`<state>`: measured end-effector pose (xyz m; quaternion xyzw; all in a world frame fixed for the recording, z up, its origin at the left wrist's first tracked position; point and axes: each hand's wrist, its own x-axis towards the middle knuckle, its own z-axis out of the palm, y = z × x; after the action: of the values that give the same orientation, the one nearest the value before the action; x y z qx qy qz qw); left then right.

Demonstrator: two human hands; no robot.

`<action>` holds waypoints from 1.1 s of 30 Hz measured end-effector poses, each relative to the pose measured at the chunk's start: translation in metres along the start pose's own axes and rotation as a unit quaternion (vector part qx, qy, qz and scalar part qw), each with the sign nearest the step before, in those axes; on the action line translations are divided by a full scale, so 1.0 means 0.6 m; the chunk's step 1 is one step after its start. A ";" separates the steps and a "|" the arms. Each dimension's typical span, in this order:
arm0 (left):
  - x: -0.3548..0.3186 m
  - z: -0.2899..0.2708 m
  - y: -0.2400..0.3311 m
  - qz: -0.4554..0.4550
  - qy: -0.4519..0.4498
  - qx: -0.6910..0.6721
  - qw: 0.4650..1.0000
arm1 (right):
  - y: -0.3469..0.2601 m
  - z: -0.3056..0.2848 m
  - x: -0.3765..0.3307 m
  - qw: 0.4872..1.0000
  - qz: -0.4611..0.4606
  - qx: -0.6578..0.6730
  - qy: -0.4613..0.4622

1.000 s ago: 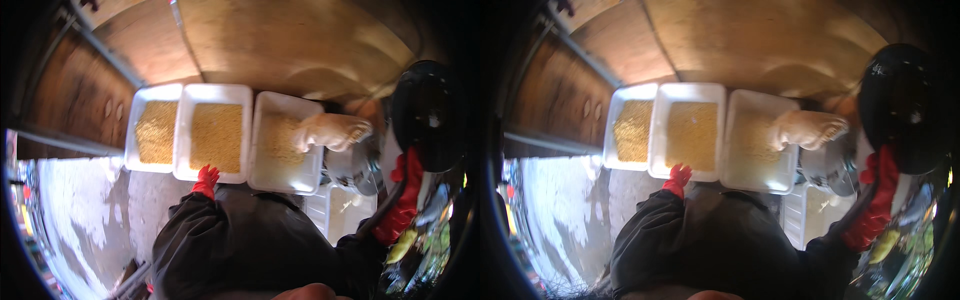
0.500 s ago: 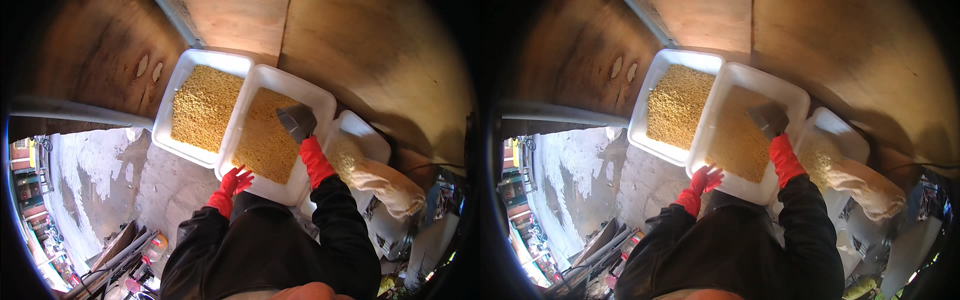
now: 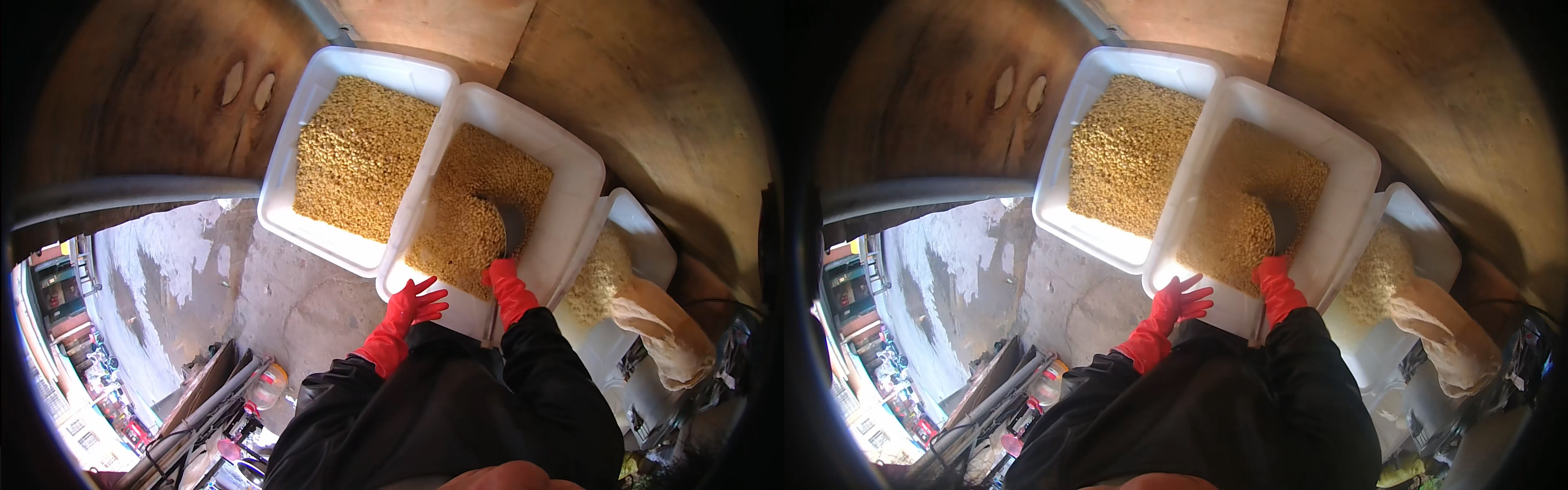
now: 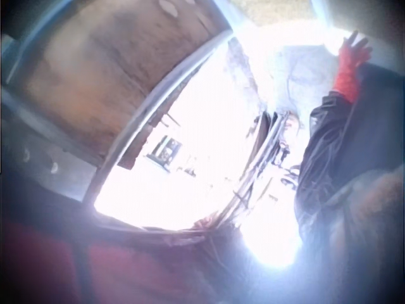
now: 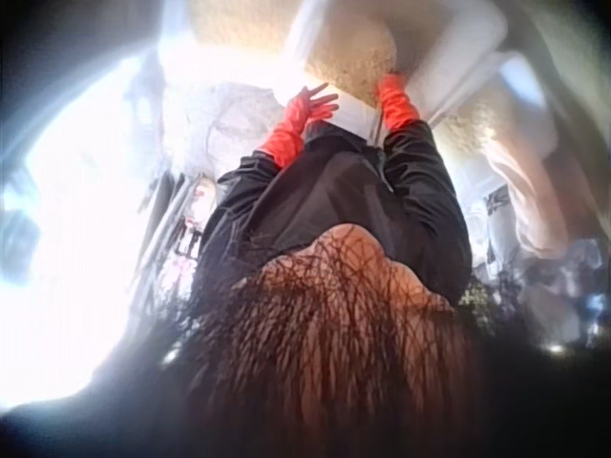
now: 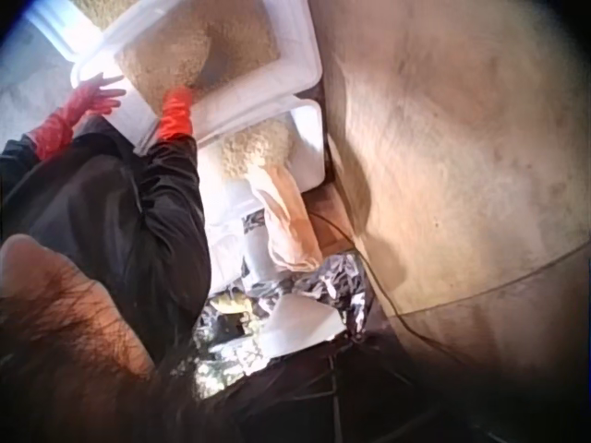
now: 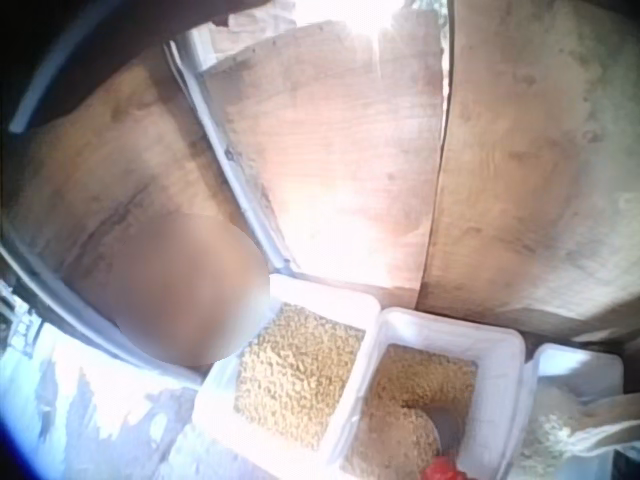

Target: The person washes grains in a metal bowl under running water, then pours the grains into a grinding machine. The person repeatedly scoops grains from a white container and feeds them into the machine's hopper.

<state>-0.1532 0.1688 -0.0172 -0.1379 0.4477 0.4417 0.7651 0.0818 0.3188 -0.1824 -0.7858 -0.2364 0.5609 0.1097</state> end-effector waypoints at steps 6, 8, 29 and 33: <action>-0.001 0.000 0.000 -0.005 0.019 0.019 1.000 | 0.038 -0.010 -0.089 0.898 0.140 0.166 -0.383; 0.000 0.009 0.002 -0.005 0.049 0.032 0.998 | 0.042 -0.014 -0.108 0.882 0.143 0.174 -0.415; 0.039 0.110 -0.085 0.234 -0.013 -0.113 0.966 | -0.280 -0.883 -0.860 0.799 -0.020 0.452 -0.396; 0.083 0.176 -0.137 0.221 -0.052 -0.132 0.965 | -0.252 -1.045 -0.972 0.729 -0.107 0.519 -0.434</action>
<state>-0.0178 0.2133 -0.0133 -0.1120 0.3639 0.6619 0.6457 0.4785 0.2191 0.5847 -0.2475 -0.0127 0.8606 0.4450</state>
